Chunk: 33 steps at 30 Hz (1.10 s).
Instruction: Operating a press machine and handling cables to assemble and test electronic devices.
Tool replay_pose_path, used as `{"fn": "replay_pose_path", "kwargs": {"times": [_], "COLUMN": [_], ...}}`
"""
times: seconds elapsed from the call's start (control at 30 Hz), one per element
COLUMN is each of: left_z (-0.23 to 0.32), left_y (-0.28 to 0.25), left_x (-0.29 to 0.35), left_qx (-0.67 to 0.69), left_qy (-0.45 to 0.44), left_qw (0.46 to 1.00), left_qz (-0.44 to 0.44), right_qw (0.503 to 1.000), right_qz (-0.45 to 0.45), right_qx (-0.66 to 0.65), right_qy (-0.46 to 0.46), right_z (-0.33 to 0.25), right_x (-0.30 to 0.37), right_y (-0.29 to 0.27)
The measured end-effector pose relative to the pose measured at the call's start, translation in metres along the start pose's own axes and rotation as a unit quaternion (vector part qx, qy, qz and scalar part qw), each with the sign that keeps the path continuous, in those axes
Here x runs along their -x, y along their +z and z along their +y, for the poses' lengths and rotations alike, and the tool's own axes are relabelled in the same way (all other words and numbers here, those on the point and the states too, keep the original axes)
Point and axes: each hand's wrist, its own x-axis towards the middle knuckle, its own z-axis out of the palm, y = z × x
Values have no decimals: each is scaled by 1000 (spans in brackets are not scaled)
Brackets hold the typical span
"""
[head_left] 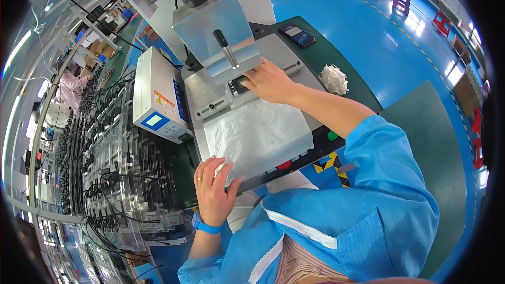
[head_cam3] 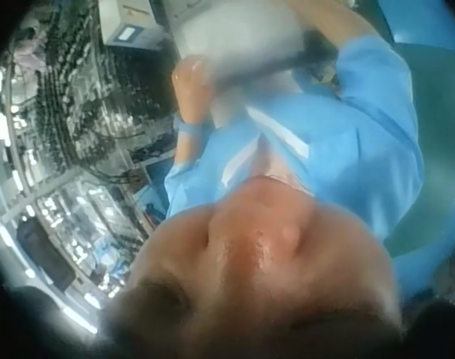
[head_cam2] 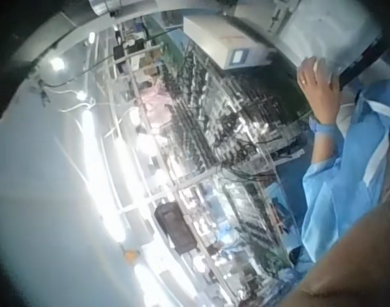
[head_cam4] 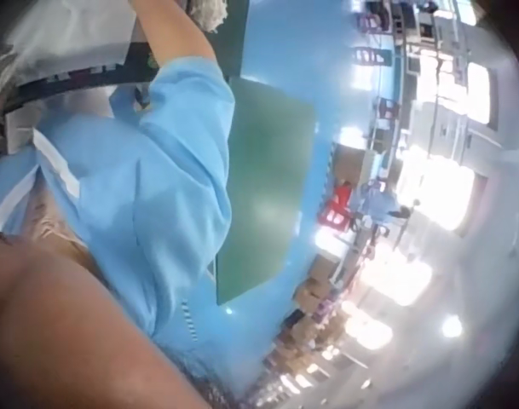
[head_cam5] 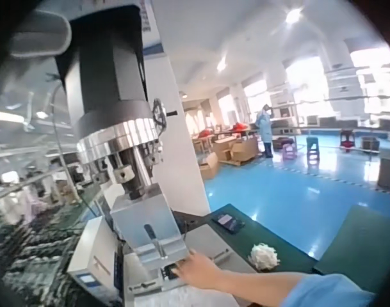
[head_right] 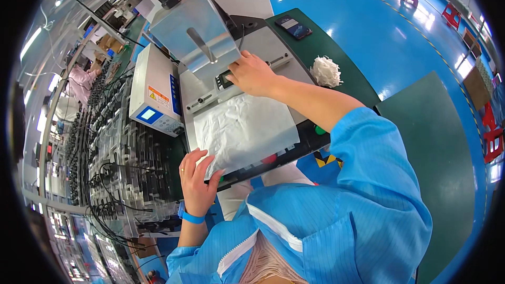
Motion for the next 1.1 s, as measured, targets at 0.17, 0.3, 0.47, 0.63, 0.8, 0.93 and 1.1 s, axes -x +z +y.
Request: {"fn": "replay_pose_path", "kwargs": {"times": [0.17,0.3,0.47,0.63,0.8,0.93,1.1], "left_z": [-10,-13,-14,-15,-7,4,30], "left_y": [-1,-4,-9,-15,-21,-34,-55], "left_x": [12,20,25,31,28,34,35], "left_qx": [11,17,30,49,72,57,81], "left_qy": [-7,-19,-14,-8,16,3,215], "left_qw": [1000,1000,999,997,993,987,941], "left_qz": [6,17,38,60,92,152,246], "right_qw": [998,995,992,932,834,922,856], "right_qz": [11,85,116,-36,32,45,-100], "right_qx": [22,36,-26,-323,-507,-382,-307], "right_qy": [60,44,39,163,215,42,-405], "right_z": [-9,4,9,19,-1,-70,-157], "right_x": [-25,-29,-26,-17,5,42,77], "right_y": [8,31,25,1,-2,-33,-90]}}
